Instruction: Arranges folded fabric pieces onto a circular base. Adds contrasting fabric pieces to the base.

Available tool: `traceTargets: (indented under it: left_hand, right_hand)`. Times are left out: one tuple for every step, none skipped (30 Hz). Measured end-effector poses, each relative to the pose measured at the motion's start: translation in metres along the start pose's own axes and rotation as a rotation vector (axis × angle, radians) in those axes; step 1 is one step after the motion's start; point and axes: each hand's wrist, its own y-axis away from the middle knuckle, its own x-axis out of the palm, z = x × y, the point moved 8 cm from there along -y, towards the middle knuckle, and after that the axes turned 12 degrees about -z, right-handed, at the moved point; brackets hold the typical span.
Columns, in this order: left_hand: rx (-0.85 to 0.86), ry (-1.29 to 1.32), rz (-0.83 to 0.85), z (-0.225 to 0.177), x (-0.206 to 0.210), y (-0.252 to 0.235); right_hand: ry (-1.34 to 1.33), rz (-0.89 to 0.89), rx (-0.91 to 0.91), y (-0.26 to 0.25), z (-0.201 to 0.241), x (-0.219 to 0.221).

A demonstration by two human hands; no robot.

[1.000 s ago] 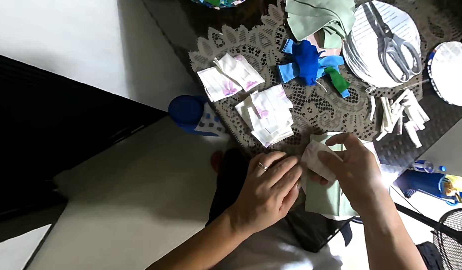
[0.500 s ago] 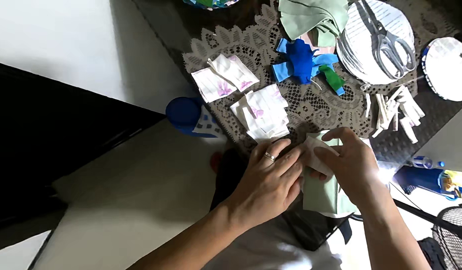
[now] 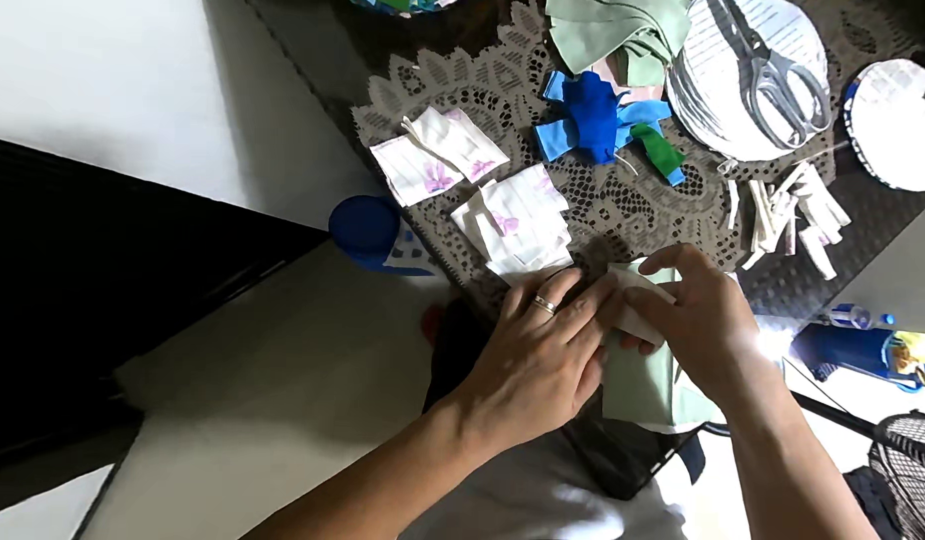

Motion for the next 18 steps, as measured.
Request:
traceTargets:
  left_hand:
    - [0.002,-0.005,0.001,0.0,0.0,0.0]
    - [0.002,-0.008,0.006,0.0,0.0,-0.001]
    - [0.003,-0.011,0.012,0.0,0.001,-0.001]
    - [0.005,-0.011,0.016,0.0,0.001,-0.001]
    - [0.008,-0.013,0.016,0.0,0.001,-0.001]
    - [0.012,-0.018,0.016,0.001,0.001,-0.001]
    - [0.014,-0.021,0.015,0.001,0.002,-0.002]
    - [0.016,-0.021,0.017,0.001,0.002,-0.001]
    - [0.018,-0.023,0.017,0.001,0.002,-0.001]
    - [0.022,-0.027,0.019,0.0,0.002,-0.001]
    - [0.027,-0.031,0.02,0.001,0.003,-0.001]
    - [0.032,-0.031,0.021,0.001,0.003,-0.001]
    - [0.038,-0.031,0.025,0.001,0.003,-0.001]
    - [0.043,-0.03,0.032,0.001,0.003,-0.001]
    - [0.046,-0.031,0.039,0.001,0.004,-0.001]
    - [0.048,-0.03,0.043,0.001,0.003,-0.001]
    - [0.051,-0.029,0.04,0.001,0.003,-0.001]
    - [0.056,-0.029,0.036,0.001,0.003,-0.001]
  right_hand:
    - [-0.006,-0.003,-0.001,0.0,0.0,0.0]
    - [-0.011,-0.003,0.0,0.0,0.0,0.0]
    - [-0.016,0.003,0.005,0.0,0.0,0.0]
    - [-0.024,0.007,0.011,-0.001,-0.001,0.0]
    - [-0.031,0.007,0.019,-0.001,-0.001,0.0]
    - [-0.035,0.006,0.025,-0.001,-0.002,0.0]
    - [-0.035,0.006,0.029,-0.001,-0.002,0.0]
    - [-0.033,0.005,0.031,-0.001,-0.002,0.0]
    - [-0.016,-0.002,0.018,0.0,-0.001,-0.001]
    - [0.033,-0.017,-0.017,0.001,0.0,-0.002]
    - [0.127,-0.043,-0.082,0.002,0.002,-0.005]
    - [0.254,-0.08,-0.166,0.004,0.004,-0.008]
    - [0.367,-0.128,-0.248,0.007,0.006,-0.012]
    - [0.456,-0.176,-0.326,0.011,0.007,-0.016]
    - [0.523,-0.221,-0.398,0.015,0.008,-0.02]
    - [0.564,-0.261,-0.447,0.02,0.009,-0.025]
    - [0.586,-0.293,-0.487,0.024,0.011,-0.029]
    - [0.592,-0.321,-0.517,0.029,0.013,-0.034]
